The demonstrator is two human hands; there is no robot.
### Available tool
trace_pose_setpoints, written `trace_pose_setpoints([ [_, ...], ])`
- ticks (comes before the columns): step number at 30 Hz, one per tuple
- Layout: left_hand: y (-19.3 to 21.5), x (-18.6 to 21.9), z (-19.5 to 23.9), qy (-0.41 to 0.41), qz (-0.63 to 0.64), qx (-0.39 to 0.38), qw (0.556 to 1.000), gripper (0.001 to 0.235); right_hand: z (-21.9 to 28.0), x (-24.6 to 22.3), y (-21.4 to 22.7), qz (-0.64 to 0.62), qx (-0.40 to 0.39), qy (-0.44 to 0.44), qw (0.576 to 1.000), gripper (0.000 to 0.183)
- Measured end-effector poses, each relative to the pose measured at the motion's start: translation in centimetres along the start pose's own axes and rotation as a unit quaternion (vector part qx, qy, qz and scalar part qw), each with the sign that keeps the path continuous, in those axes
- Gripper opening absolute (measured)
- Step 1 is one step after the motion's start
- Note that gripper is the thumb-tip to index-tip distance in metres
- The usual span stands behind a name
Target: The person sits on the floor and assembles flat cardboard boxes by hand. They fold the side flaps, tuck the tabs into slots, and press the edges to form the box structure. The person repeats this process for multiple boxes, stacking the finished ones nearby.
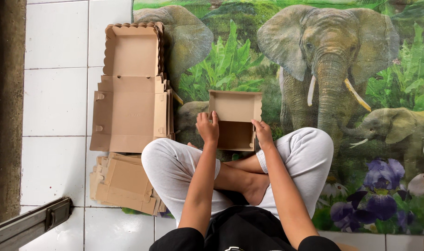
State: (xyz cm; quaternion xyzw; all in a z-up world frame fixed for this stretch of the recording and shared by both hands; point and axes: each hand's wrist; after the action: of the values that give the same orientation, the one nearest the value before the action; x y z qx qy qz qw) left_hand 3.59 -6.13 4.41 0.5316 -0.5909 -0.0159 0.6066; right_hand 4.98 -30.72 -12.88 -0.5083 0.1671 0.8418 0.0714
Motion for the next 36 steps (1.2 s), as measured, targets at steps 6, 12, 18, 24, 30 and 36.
trace_pose_setpoints([
  [6, 0.1, 2.1, 2.4, -0.238, 0.016, -0.014, 0.971, 0.024, 0.5, 0.0, 0.0, -0.002, 0.012, -0.004, 1.0, 0.027],
  [12, -2.2, 1.9, 5.7, 0.123, 0.038, -0.453, 0.882, 0.078, 2.0, -1.4, -0.5, 0.032, 0.019, 0.009, 0.999, 0.026],
  [18, 1.0, 8.6, 3.9, 0.219, 0.114, -0.486, 0.839, 0.098, 6.1, -8.1, 0.0, 0.072, 0.013, 0.009, 0.997, 0.044],
  [24, -6.3, 2.3, 7.5, 0.237, 0.111, -0.438, 0.86, 0.075, 9.3, -10.9, 0.6, 0.032, -0.033, -0.015, 0.999, 0.034],
  [30, -5.0, 3.6, 7.1, 0.268, 0.203, -0.415, 0.845, 0.034, 8.8, -8.9, 1.7, 0.186, 0.03, -0.014, 0.982, 0.039],
  [36, -5.8, 2.9, 7.6, 0.277, 0.22, -0.404, 0.844, 0.035, 6.0, -4.5, 1.3, 0.131, 0.065, -0.059, 0.988, 0.038],
])
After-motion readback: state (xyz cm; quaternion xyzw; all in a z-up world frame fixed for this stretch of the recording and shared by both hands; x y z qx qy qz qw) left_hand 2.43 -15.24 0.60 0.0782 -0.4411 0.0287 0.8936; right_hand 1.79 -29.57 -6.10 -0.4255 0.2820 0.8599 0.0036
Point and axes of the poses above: each hand's wrist, its own z-axis away from the middle knuckle, its own y-axis out of the back of the hand, x = y × z, and after that the axes turned 8 degrees about x, right-handed
